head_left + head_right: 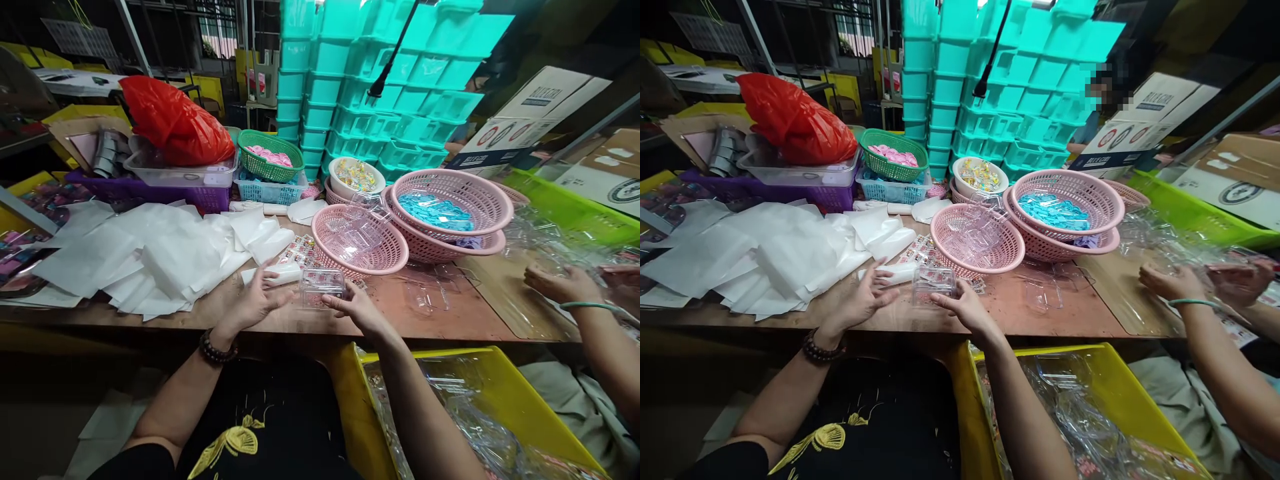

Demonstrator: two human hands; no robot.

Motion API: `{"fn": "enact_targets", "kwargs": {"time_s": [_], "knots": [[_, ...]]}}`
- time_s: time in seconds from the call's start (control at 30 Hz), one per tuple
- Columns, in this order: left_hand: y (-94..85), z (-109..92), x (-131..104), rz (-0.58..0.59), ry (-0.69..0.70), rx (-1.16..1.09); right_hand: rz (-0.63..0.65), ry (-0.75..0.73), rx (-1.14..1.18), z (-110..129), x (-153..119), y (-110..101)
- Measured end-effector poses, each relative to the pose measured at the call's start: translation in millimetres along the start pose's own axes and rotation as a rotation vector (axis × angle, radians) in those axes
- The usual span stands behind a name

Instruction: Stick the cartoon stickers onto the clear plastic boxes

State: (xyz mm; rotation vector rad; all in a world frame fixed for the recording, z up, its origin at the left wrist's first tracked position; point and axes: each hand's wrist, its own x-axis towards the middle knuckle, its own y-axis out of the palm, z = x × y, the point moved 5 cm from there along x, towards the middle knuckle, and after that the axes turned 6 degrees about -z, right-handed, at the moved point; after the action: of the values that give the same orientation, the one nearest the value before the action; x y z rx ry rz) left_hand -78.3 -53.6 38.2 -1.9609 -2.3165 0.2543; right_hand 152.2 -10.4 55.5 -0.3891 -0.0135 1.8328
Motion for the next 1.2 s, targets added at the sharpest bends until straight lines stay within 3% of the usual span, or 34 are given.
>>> {"fn": "enact_targets", "kwargs": {"time_s": [0.07,0.1,0.2,0.37,0.43,0.53,0.6,0.67,0.8,0.87,0.97,1.07,1.13,1.2], "knots": [[-28.6,8.9,1.8,-0.326,0.045,0.349,-0.045,0.082,0.007,-15.6,4.2,-4.4],[-37.4,13.5,3.8,-0.409,0.06,0.493,-0.04,0.116,0.01,-22.3,6.2,-3.6],[-44.9,28.1,15.9,-0.398,0.13,0.67,-0.03,0.156,-0.032,-34.4,14.1,3.1],[-50.0,28.0,14.2,-0.439,0.379,0.592,-0.053,0.143,-0.166,-31.6,27.4,6.6],[-54.7,22.3,0.7,-0.48,0.483,0.573,-0.099,0.077,-0.319,-20.6,27.2,2.2],[-57.2,4.4,-34.4,-0.578,0.872,0.543,-0.334,-0.2,-0.578,15.2,17.8,-6.7],[-53.2,-5.4,-57.7,-0.595,1.116,0.532,-0.475,-0.393,-0.521,43.2,7.6,-7.9],[-47.3,-11.6,-71.0,-0.555,1.204,0.52,-0.416,-0.453,-0.289,63.5,4.2,-2.0],[-39.6,-18.4,-80.5,-0.48,1.163,0.426,0.127,-0.231,-0.02,78.6,8.9,32.4],[-37.8,-19.2,-80.5,-0.399,1.114,0.357,0.271,-0.169,-0.047,79.2,6.8,42.9],[-49.1,-21.3,-75.9,-0.388,0.982,0.135,0.203,-0.187,-0.075,77.0,3.9,40.5],[-68.7,-26.1,-65.0,-0.438,0.736,-0.196,0.127,-0.202,-0.095,70.8,-0.9,35.4],[-65.7,-34.3,-56.0,-0.281,0.59,-0.259,0.137,-0.195,-0.107,66.0,-3.9,36.5],[-53.5,-41.3,-49.4,-0.126,0.474,-0.179,0.168,-0.181,-0.129,61.4,-6.8,39.9]]}}
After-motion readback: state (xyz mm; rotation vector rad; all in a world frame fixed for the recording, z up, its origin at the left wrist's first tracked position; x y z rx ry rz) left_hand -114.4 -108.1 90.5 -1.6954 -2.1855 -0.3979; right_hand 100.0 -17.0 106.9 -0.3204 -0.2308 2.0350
